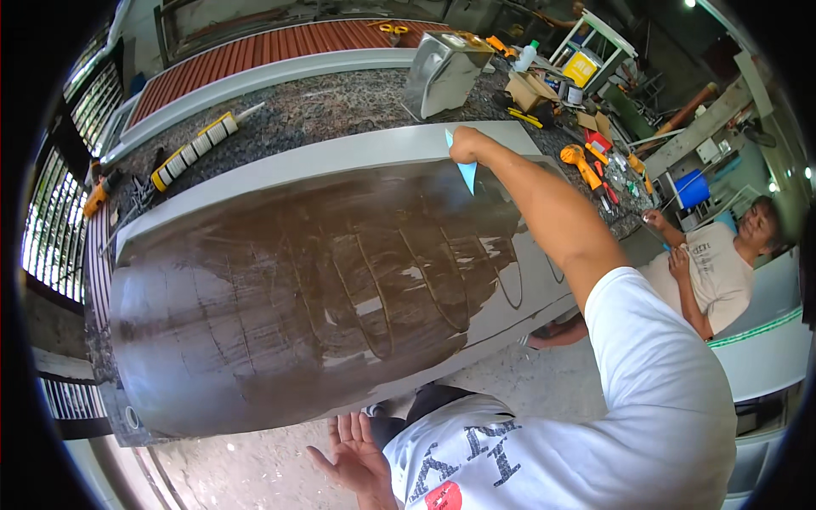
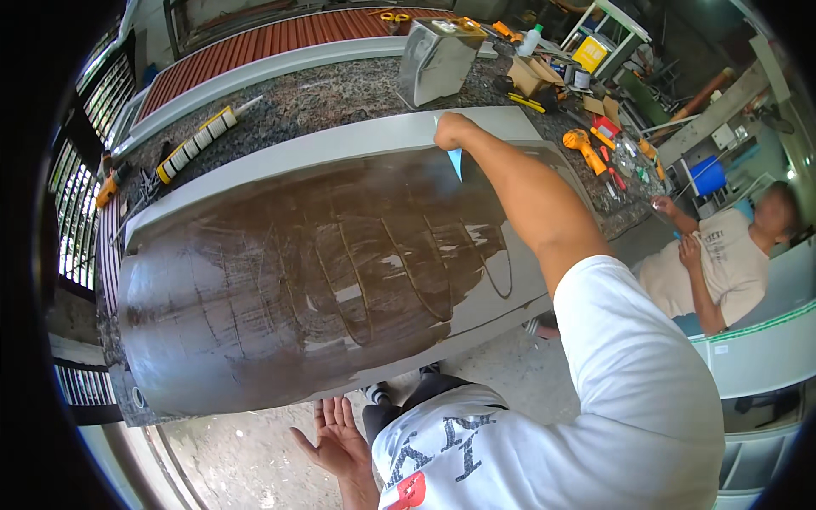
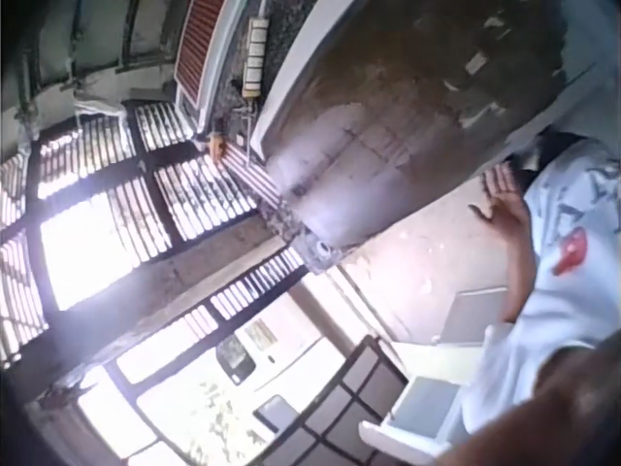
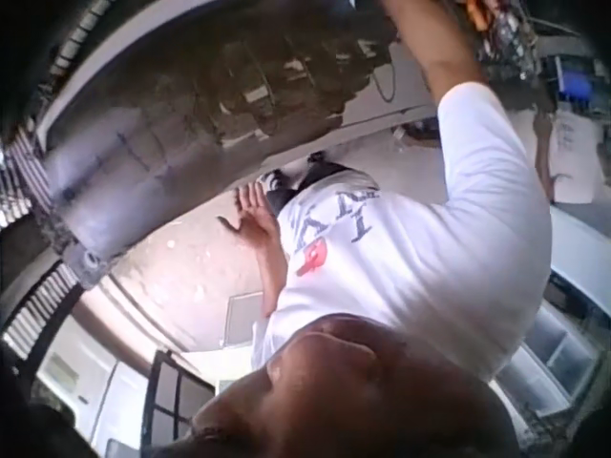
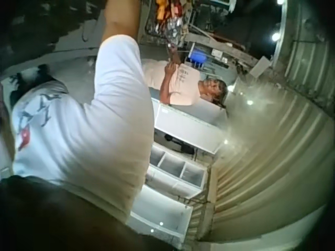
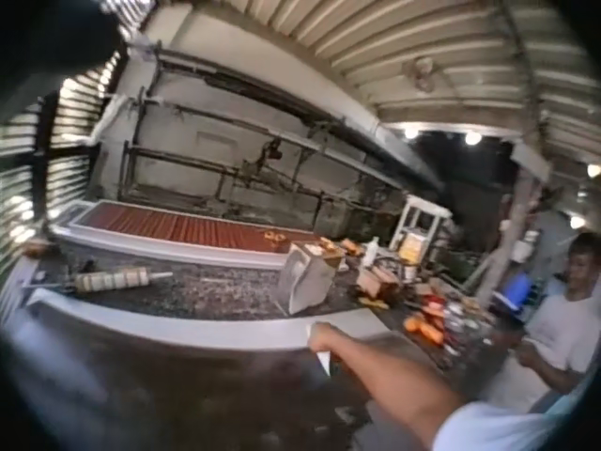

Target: The person spreads adhesive across a panel using a plastic scraper, then picks up and shakes a metal can.

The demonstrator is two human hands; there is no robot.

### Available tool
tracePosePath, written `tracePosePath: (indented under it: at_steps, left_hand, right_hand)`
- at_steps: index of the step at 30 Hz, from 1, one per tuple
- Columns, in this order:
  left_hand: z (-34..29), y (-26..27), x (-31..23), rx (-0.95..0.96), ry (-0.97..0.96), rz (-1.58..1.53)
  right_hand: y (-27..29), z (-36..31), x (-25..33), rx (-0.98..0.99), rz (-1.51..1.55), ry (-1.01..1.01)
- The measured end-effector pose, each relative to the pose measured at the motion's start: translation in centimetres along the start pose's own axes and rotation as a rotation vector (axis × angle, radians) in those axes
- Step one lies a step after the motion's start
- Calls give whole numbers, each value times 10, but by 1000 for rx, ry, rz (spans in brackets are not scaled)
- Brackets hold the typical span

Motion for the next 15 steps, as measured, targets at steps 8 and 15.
tracePosePath:
  at_steps: [8,15]
  left_hand:
    - [-3,-14,0,-8,26,-18]
    - [5,-2,-2,41,47,-15]
  right_hand:
    - [19,6,72,3,175,157]
    - [53,7,37,17,139,159]
Point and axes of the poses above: each hand's wrist, its own z-axis towards the middle knuckle, its own y-axis out of the back of the hand, x = y × z, the point moved 8 cm from there along z, towards the middle knuckle, and after that the axes turned 5 degrees about y, right-handed, at the moved point
